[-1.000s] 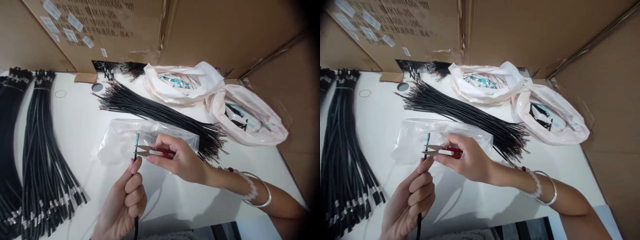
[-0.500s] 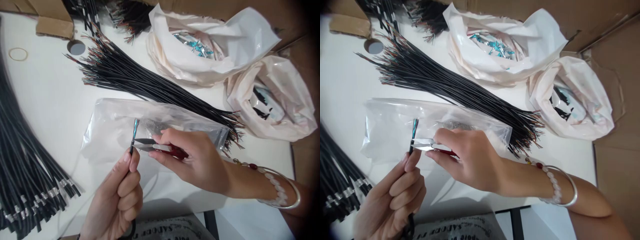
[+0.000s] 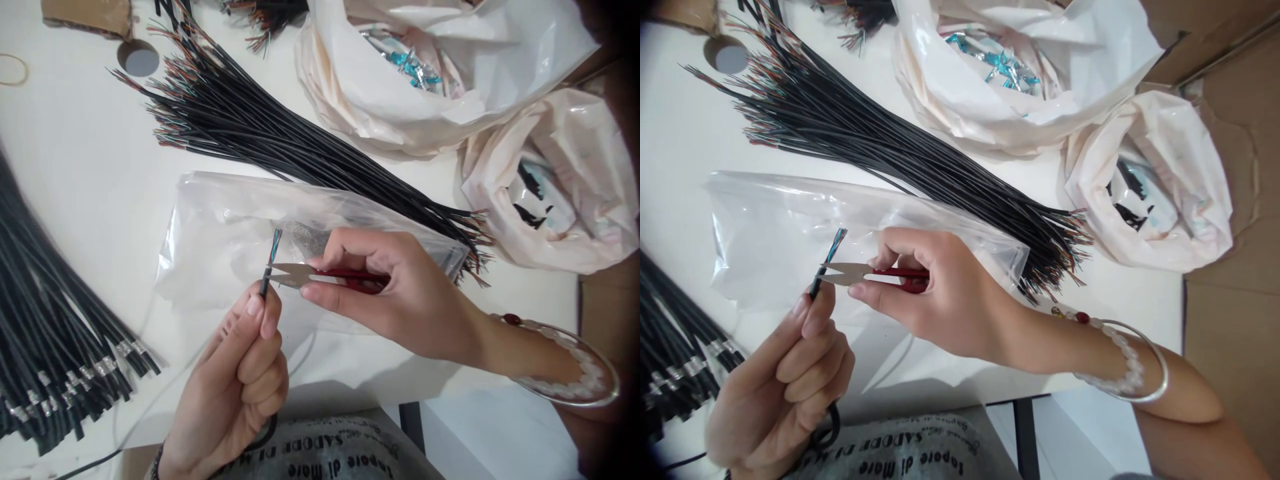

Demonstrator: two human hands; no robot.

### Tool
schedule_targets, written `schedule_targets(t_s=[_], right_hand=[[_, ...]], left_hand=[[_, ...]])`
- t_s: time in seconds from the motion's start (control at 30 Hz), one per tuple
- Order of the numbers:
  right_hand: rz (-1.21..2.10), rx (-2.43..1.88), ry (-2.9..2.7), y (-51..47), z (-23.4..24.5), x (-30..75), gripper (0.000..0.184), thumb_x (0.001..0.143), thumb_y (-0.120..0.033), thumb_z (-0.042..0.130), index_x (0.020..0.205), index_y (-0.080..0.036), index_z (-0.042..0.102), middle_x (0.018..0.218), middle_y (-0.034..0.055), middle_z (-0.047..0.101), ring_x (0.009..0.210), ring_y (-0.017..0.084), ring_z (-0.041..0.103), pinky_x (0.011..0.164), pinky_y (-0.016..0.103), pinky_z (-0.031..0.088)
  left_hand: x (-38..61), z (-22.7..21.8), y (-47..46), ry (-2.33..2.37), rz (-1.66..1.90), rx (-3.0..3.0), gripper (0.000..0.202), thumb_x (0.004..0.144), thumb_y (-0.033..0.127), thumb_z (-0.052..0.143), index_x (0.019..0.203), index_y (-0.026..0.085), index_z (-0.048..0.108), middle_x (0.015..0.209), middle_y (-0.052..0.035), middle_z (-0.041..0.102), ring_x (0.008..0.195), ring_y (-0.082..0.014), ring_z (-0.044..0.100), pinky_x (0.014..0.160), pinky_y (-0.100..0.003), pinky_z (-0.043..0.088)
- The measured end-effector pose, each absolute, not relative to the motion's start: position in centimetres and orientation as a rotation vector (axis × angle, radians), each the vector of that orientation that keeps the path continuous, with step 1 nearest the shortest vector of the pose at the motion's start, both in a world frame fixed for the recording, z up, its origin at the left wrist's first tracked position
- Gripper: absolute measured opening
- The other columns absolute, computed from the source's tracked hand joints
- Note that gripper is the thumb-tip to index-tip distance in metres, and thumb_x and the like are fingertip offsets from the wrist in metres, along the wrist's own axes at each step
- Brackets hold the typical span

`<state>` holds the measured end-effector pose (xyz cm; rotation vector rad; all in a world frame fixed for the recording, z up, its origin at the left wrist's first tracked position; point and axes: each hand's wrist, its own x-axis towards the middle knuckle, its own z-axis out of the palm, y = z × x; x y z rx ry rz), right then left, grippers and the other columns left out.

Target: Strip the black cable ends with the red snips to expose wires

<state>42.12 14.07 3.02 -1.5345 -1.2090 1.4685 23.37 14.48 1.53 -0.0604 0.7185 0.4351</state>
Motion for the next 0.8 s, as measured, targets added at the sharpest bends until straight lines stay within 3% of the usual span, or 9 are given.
schedule_targets(t_s=[0.23,0.8], right_hand=[[1.722,-1.409,-0.954,14.28,2.95,42.34,0.034,0.075,-0.009,0.077,0.065,-0.017,0.046,0.053,-0.0096,0.035,0.050,0.004,0.029,0.042,0.019,0.021],[1.809,-1.369,-0.795,14.17,2.96,42.32,0.035,0.073,-0.010,0.080,0.064,-0.016,0.047,0.052,-0.0095,0.039,0.051,0.003,0.030,0.044,0.019,0.020]], left_hand=[[23.42,1.68,14.36,0.672,0.455,0.003,0.026,0.097,0.036,0.050,0.076,0.022,0.056,0.049,0.0105,0.006,0.038,-0.0025,0.003,0.036,-0.013,0.013],[23.52,1.54,14.25,0.620,0.453,-0.011,0.029,0.099,0.037,0.045,0.077,0.022,0.058,0.049,0.0106,0.007,0.036,-0.0015,0.000,0.034,-0.014,0.010]])
